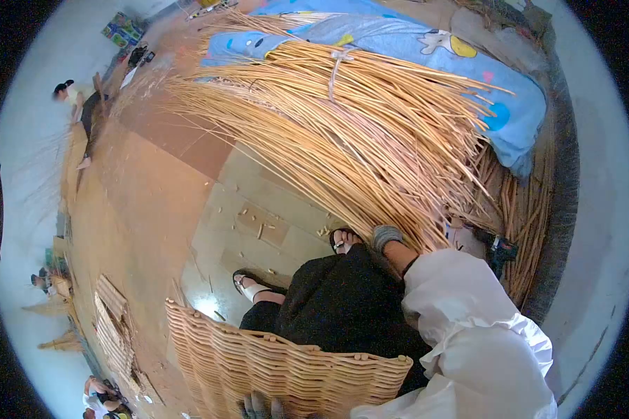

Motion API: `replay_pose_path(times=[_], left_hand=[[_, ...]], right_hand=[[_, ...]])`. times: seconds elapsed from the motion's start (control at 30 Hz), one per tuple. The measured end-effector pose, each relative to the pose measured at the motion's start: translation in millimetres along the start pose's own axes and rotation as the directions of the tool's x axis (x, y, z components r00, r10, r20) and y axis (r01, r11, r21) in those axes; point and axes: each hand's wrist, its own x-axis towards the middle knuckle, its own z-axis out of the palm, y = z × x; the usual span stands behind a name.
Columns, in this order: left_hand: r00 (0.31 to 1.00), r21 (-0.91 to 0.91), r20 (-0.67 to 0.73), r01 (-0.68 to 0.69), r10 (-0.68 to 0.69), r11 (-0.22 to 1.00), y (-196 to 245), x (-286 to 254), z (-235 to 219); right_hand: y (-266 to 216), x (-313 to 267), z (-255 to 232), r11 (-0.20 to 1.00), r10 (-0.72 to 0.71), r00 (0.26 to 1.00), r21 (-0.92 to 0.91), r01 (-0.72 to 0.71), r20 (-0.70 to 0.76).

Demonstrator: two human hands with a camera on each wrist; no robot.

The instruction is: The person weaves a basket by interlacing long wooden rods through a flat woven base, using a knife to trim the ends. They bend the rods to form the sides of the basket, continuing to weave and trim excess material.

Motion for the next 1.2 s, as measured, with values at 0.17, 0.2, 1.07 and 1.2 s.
replay_pose_path(times=[0.17,0.2,1.07,1.2], left_hand=[[1.0,-0.041,0.018,0.012,-0.011,0.999,1.1,-0.6,-6.7],[1.0,-0.013,-0.012,0.001,-0.001,1.0,-0.6,-1.6,-3.1],[0.94,-0.054,-0.34,-0.056,0.034,0.997,1.3,-23.8,14.3],[0.945,-0.027,-0.326,-0.039,0.028,0.999,0.2,-24.4,7.2]], right_hand=[[-10.9,-47.1,-24.3,0.93,-0.029,0.982,0.355,0.094,-0.185],[-12.1,-53.1,-35.7,0.938,-0.056,0.987,0.331,0.104,-0.151],[118.1,-243.8,-121.8,0.887,-0.235,0.847,0.251,0.387,-0.477],[92.5,-308.5,-173.6,0.641,-0.271,0.648,0.369,0.673,-0.712]])
